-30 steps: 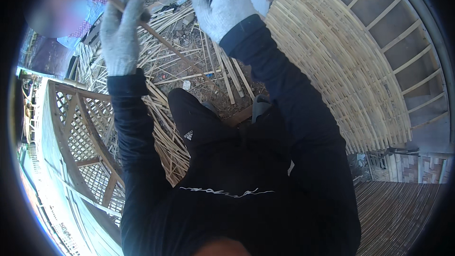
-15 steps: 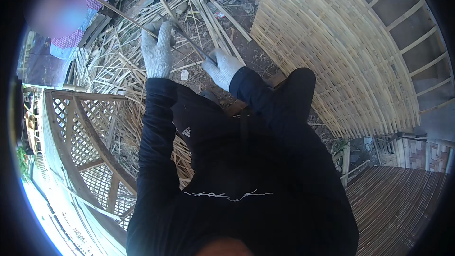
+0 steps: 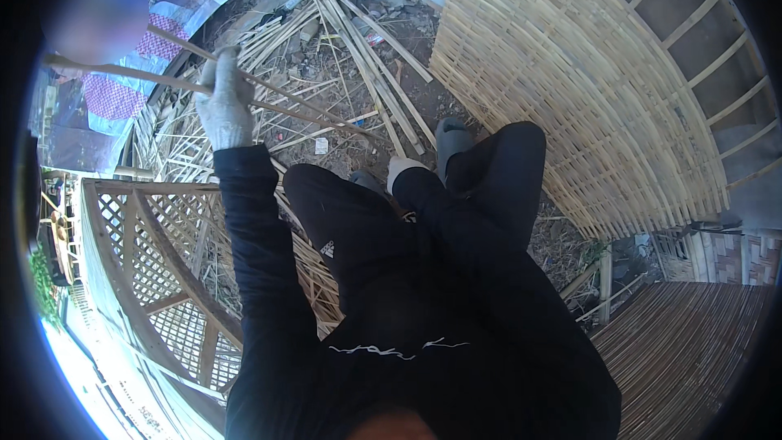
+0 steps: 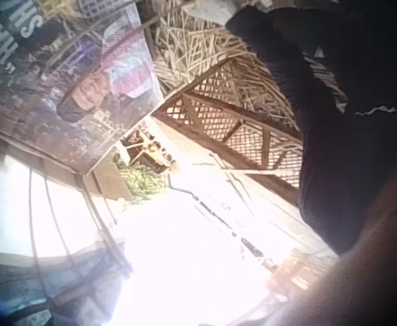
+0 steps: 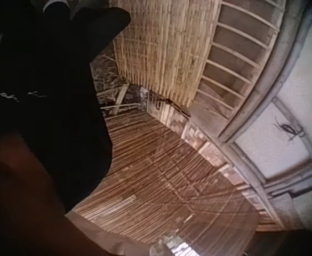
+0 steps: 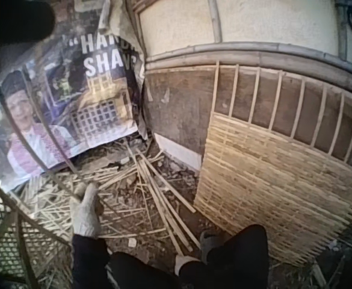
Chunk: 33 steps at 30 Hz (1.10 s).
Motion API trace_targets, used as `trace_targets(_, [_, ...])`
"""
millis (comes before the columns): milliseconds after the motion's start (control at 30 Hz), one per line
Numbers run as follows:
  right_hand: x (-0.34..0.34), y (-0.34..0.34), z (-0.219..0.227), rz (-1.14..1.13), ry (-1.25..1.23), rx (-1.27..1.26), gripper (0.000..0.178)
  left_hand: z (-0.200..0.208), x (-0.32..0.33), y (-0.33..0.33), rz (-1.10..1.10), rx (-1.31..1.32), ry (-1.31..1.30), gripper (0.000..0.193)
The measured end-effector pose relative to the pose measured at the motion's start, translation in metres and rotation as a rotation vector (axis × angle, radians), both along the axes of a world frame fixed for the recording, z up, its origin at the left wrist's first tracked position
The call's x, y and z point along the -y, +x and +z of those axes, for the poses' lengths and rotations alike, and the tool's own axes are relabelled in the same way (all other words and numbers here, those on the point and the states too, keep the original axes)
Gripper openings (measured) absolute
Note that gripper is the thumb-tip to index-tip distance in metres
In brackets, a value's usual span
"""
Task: The recorder uses a machete to shave and split bamboo poles into thin strips for crafting.
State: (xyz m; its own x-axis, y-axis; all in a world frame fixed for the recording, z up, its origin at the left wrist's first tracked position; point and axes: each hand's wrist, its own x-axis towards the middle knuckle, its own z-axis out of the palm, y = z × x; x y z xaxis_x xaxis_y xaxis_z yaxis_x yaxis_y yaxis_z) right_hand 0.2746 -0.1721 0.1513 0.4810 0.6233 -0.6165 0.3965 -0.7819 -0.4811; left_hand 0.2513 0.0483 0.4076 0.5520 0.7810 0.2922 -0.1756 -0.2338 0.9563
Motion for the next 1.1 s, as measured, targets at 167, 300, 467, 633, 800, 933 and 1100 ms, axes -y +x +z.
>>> trace_targets(167, [-0.029, 0.019, -0.032, -0.070, 0.036, 0.062, 0.032, -0.012, -0.023, 0.010, -0.054, -0.020, -0.113, 0.031])
trace_targets(300, [-0.059, 0.021, -0.075, -0.088, 0.047, 0.035, 0.025, -0.052, -0.035, 0.022, 0.192, -0.144, -0.109, 0.023])
trace_targets(467, [-0.059, 0.025, -0.143, -0.128, -0.023, -0.017, 0.020, -0.063, -0.073, 0.013, -0.003, -0.040, -0.143, 0.032])
trace_targets(633, [-0.053, 0.021, -0.183, -0.161, 0.012, -0.222, 0.034, -0.074, -0.087, -0.008, 0.043, -0.133, -0.093, 0.047])
trace_targets(800, [-0.060, 0.017, -0.201, -0.141, 0.067, -0.398, 0.044, -0.077, -0.088, -0.012, 0.172, -0.248, -0.012, 0.052])
trace_targets(933, [-0.064, 0.023, -0.178, -0.110, -0.003, -0.401, 0.043, -0.075, -0.090, -0.010, 0.046, -0.175, -0.051, 0.050])
trace_targets(1100, [-0.087, 0.028, -0.111, -0.132, 0.112, -0.286, 0.038, -0.075, -0.087, -0.009, 0.000, -0.065, -0.068, 0.048])
